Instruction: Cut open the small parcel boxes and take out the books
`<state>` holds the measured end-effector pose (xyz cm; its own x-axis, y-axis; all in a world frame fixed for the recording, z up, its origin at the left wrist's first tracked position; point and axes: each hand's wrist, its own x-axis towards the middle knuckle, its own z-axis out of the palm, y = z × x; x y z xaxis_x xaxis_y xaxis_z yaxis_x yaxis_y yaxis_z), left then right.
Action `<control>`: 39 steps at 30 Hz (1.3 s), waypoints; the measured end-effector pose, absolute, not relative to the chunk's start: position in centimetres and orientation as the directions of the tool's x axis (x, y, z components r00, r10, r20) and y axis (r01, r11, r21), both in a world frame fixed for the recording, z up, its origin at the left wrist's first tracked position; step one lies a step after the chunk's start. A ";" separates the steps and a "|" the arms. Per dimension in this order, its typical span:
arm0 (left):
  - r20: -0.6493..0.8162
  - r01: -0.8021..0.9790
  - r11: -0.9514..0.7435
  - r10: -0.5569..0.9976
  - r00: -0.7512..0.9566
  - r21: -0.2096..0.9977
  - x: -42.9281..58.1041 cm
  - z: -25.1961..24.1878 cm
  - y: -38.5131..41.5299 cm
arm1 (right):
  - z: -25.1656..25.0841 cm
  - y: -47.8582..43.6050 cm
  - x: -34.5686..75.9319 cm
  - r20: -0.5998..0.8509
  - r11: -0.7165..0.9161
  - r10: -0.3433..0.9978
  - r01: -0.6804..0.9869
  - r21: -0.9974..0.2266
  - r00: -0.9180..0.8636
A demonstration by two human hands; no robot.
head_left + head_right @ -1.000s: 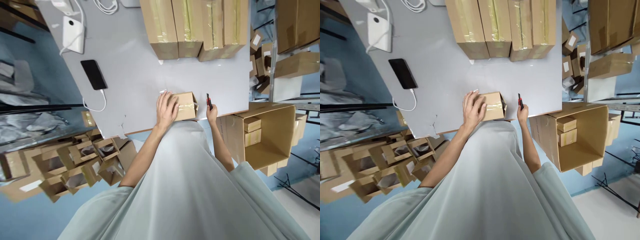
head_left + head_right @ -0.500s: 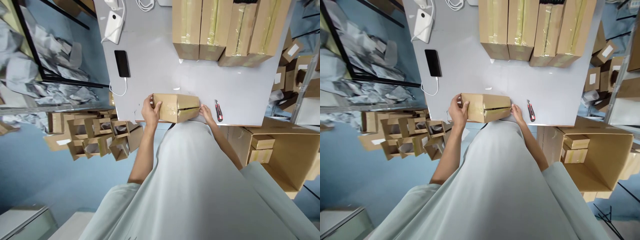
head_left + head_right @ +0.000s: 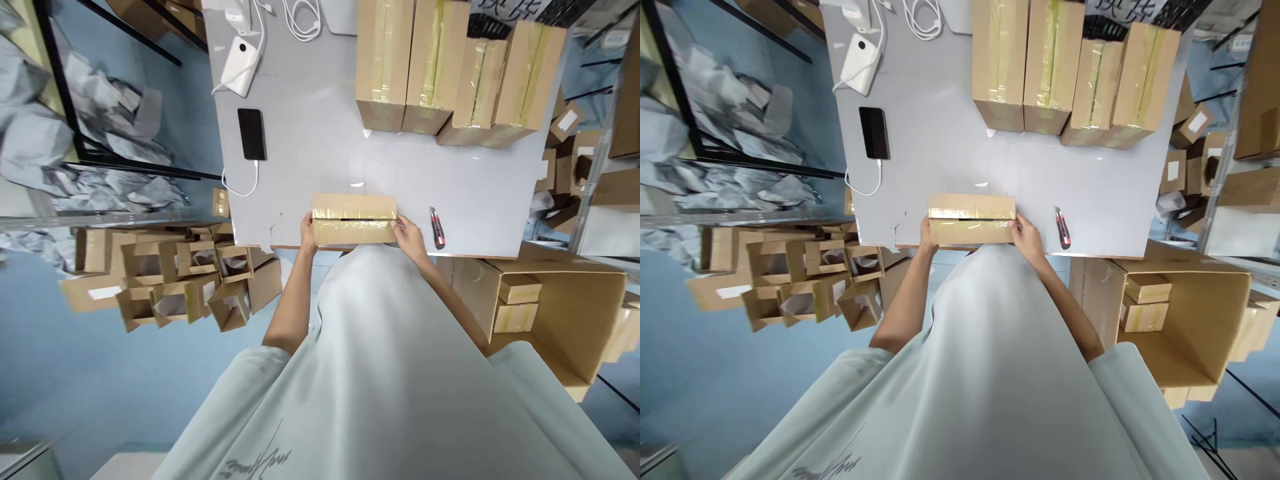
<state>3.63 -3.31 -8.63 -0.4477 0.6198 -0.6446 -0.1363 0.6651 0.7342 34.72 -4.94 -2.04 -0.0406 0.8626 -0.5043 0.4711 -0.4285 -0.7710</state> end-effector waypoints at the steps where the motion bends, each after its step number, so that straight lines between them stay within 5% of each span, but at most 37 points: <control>1: -0.675 -0.175 0.681 0.592 -0.441 0.711 4.1 -9.1 -3.2 | -1.9 -5.2 34.8 -0.502 -0.424 0.864 0.489 -0.762 -0.032; 7: -0.737 -0.330 0.672 0.507 -0.447 0.663 3.4 -9.4 -3.3 | -1.9 -6.0 34.6 -0.465 -0.371 0.885 0.585 -0.721 -0.011; 15: -0.579 -0.276 0.516 0.777 -0.246 0.811 0.7 -4.8 -4.6 | -0.9 -5.2 34.3 -0.346 -0.198 0.938 0.765 -0.613 -0.034; 22: -0.518 -0.225 0.485 0.846 -0.123 0.845 0.6 -2.8 -5.3 | -0.5 -2.8 33.1 -0.274 0.062 0.937 0.872 -0.486 -0.219; 30: -0.323 0.153 0.334 0.942 -0.091 0.930 1.0 -1.5 -5.5 | 1.3 0.3 32.5 -0.299 0.151 0.906 0.888 -0.435 -0.301; 39: -0.433 0.607 0.277 0.893 0.125 0.745 2.7 -0.4 -8.8 | -3.7 7.0 33.5 -0.332 -0.124 0.943 0.883 -0.453 -0.038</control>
<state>2.66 -8.83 -0.40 0.1246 0.8925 -0.4334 0.6073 0.2769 0.7447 33.49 7.00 -3.75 -0.0380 0.9425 -0.3320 0.8827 -0.1241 -0.4533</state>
